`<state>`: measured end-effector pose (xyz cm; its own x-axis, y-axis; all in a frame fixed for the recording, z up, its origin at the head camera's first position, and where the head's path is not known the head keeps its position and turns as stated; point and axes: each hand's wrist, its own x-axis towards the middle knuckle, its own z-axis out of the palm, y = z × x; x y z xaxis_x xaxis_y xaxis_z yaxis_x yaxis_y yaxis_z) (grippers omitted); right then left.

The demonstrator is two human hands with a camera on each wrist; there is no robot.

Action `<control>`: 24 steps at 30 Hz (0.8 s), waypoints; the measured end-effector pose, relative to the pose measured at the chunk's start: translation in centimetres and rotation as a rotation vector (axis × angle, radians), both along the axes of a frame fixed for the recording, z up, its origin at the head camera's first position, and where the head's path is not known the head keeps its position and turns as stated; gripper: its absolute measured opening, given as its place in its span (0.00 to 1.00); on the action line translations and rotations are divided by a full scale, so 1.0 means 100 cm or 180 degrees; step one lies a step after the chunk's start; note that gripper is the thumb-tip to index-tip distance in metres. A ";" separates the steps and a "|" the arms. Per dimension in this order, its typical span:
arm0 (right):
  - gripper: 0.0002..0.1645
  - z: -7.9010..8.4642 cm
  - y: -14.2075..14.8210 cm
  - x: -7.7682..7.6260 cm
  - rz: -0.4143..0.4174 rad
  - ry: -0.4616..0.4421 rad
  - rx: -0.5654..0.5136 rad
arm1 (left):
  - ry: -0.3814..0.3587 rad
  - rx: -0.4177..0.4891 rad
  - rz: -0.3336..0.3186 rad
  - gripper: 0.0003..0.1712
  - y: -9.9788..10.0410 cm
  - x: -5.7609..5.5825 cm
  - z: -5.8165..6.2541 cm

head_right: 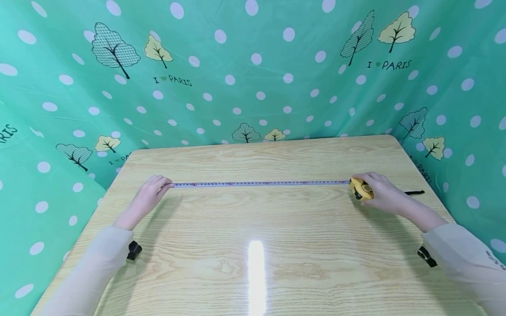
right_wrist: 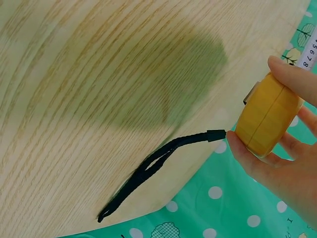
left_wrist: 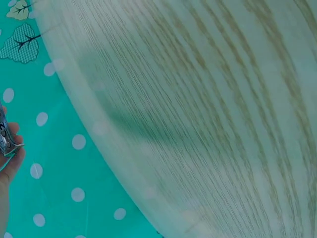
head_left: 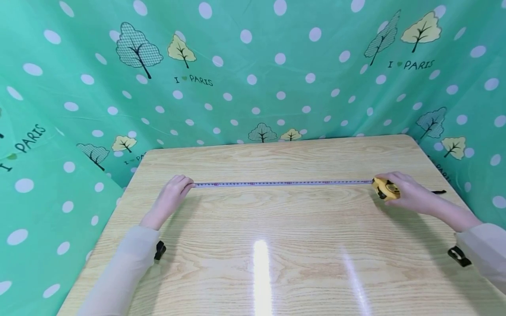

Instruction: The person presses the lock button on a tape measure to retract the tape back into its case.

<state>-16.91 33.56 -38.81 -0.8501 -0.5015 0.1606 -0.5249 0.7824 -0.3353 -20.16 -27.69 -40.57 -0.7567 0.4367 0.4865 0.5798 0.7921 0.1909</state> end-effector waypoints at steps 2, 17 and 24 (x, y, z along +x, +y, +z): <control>0.43 0.000 0.000 0.000 -0.0007 -0.0008 0.0007 | 0.0015 0.0014 -0.0003 0.03 0.000 0.000 -0.001; 0.42 0.001 -0.002 0.001 0.0042 0.0063 -0.0014 | 0.0193 0.0061 0.0005 0.04 0.002 0.000 -0.001; 0.43 0.003 -0.004 0.000 0.0060 0.0051 -0.0016 | 0.0291 0.0088 -0.0034 0.05 0.006 0.000 0.001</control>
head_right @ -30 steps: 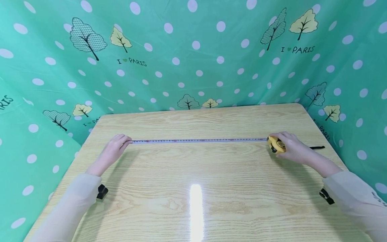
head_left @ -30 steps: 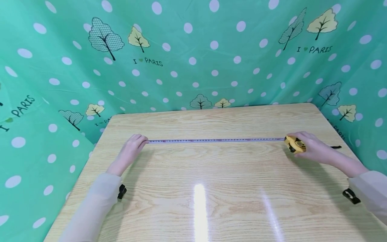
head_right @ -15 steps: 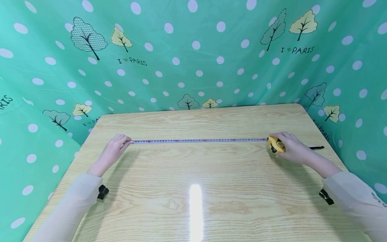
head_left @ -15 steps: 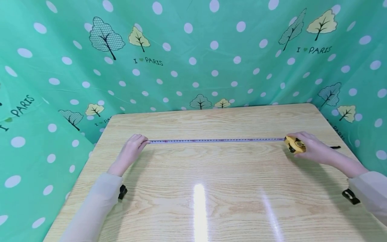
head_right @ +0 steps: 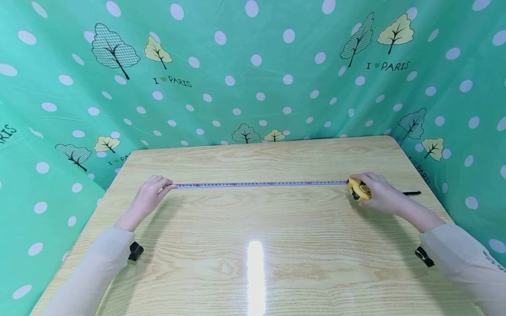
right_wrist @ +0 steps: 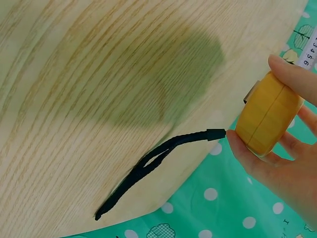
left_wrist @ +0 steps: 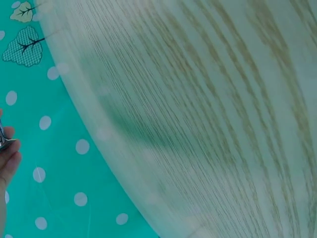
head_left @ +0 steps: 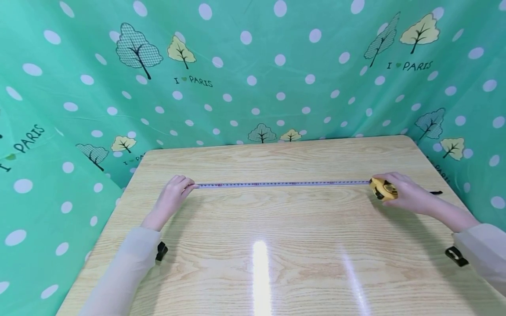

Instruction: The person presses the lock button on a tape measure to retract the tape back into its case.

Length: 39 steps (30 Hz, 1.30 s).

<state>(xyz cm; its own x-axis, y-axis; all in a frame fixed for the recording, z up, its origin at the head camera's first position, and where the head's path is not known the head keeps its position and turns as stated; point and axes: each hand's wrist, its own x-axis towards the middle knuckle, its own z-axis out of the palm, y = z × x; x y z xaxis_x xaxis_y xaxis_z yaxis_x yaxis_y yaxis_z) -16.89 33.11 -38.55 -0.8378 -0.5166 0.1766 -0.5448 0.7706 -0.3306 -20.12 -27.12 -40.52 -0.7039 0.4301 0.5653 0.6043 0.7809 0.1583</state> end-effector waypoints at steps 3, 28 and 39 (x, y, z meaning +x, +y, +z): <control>0.43 0.000 -0.001 0.000 0.0000 0.0006 0.0002 | 0.0037 -0.0005 -0.0004 0.05 0.001 0.001 0.000; 0.42 0.000 -0.005 0.001 -0.0028 -0.0039 0.0073 | -0.0038 -0.0022 0.0106 0.06 0.004 0.001 -0.003; 0.43 0.001 -0.007 0.001 0.0001 0.0002 0.0049 | -0.0183 -0.0028 0.0118 0.06 0.008 0.001 -0.003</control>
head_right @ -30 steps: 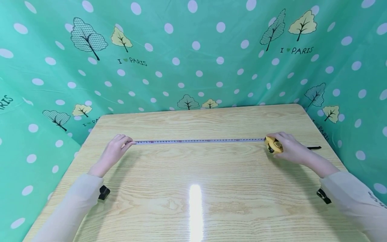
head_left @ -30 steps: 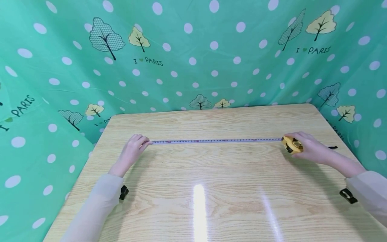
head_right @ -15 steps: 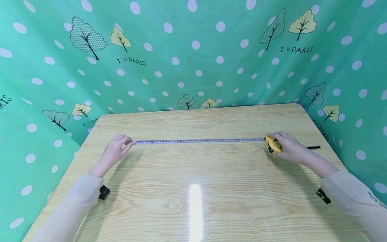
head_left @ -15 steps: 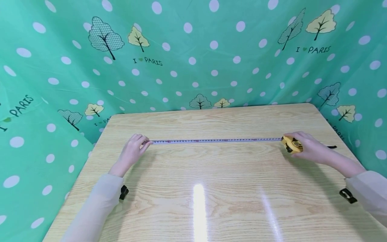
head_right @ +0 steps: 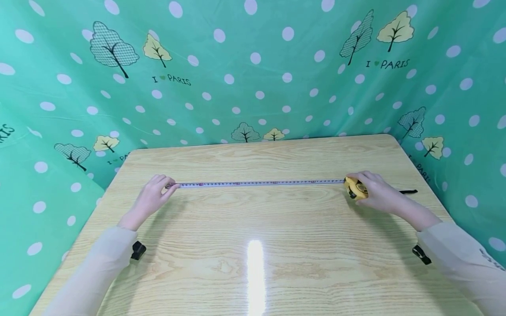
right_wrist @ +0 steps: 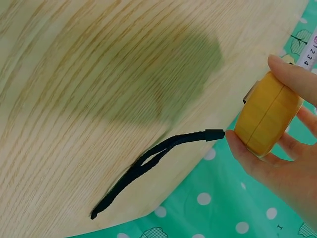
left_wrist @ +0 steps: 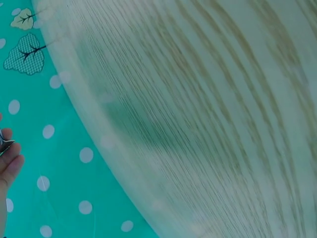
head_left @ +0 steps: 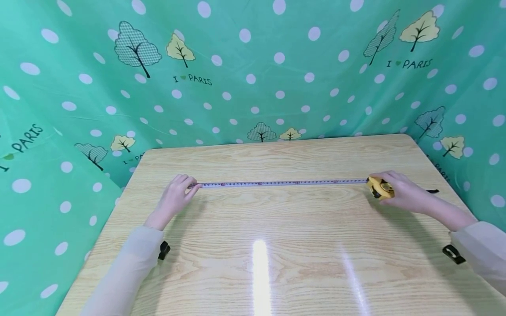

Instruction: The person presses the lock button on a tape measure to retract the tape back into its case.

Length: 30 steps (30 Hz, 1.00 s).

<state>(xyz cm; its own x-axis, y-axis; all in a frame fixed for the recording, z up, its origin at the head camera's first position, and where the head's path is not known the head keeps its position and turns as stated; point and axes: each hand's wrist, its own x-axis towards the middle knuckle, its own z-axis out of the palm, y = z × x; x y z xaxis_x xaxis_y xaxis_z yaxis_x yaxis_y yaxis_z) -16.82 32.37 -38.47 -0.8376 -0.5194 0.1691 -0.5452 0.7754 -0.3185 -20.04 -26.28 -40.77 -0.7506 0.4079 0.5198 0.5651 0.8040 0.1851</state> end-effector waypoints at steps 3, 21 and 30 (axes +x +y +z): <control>0.43 0.000 -0.002 0.000 0.0003 0.0001 0.0004 | 0.0015 -0.0008 -0.0006 0.06 0.001 -0.001 -0.001; 0.42 0.002 -0.011 -0.001 0.0003 -0.0077 0.0032 | 0.0047 -0.0004 -0.0057 0.07 0.006 -0.002 -0.003; 0.42 0.001 -0.014 -0.001 -0.0015 -0.0101 0.0043 | 0.0048 -0.0032 -0.0087 0.06 0.011 -0.003 -0.003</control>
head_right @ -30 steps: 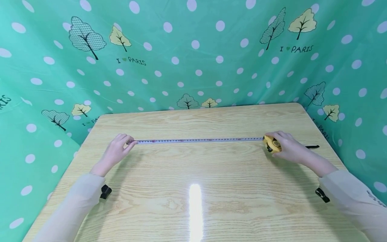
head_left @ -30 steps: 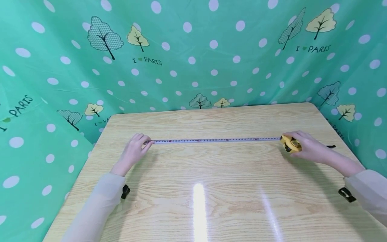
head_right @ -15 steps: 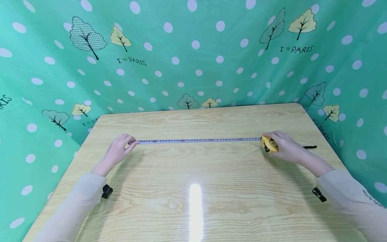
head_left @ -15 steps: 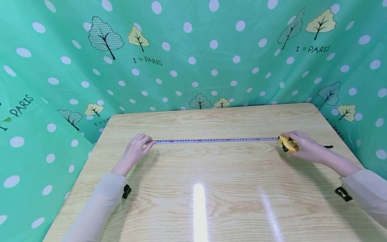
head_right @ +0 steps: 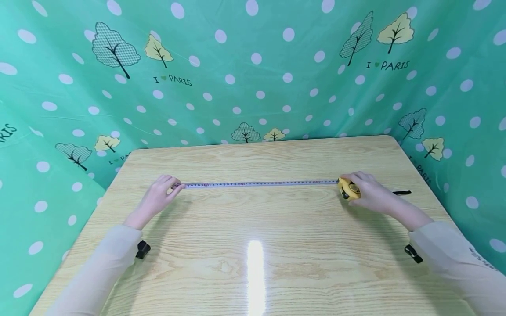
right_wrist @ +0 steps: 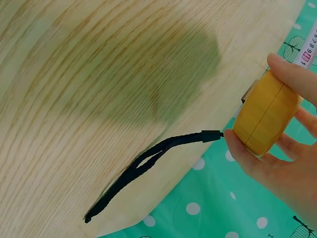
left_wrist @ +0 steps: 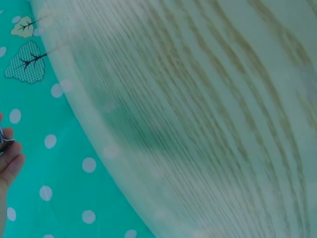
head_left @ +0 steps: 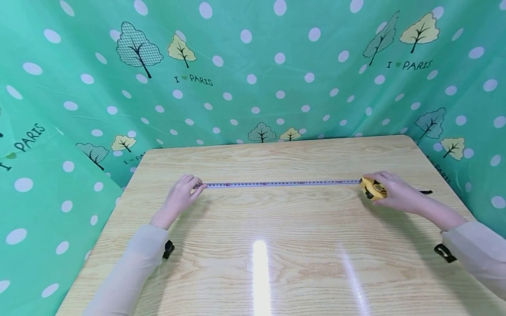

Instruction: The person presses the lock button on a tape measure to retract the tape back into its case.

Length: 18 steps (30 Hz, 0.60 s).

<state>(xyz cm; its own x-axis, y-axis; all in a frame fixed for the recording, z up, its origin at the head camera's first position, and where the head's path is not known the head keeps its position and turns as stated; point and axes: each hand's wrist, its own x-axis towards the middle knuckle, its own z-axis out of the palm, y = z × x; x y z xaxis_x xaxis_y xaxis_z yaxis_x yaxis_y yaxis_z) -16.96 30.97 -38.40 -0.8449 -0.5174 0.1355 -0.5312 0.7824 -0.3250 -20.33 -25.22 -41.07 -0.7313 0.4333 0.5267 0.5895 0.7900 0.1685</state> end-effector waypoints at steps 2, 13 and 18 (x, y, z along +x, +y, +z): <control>0.42 -0.001 0.000 0.000 -0.0010 -0.0023 -0.0004 | -0.0006 0.0009 0.0004 0.06 0.001 0.000 0.000; 0.43 -0.002 -0.001 -0.002 0.0028 -0.0043 -0.0023 | -0.0005 0.0025 -0.0051 0.06 0.007 -0.003 0.000; 0.43 -0.001 -0.003 -0.002 0.0054 -0.0028 -0.0011 | 0.0001 0.0047 -0.0098 0.06 0.012 -0.005 -0.001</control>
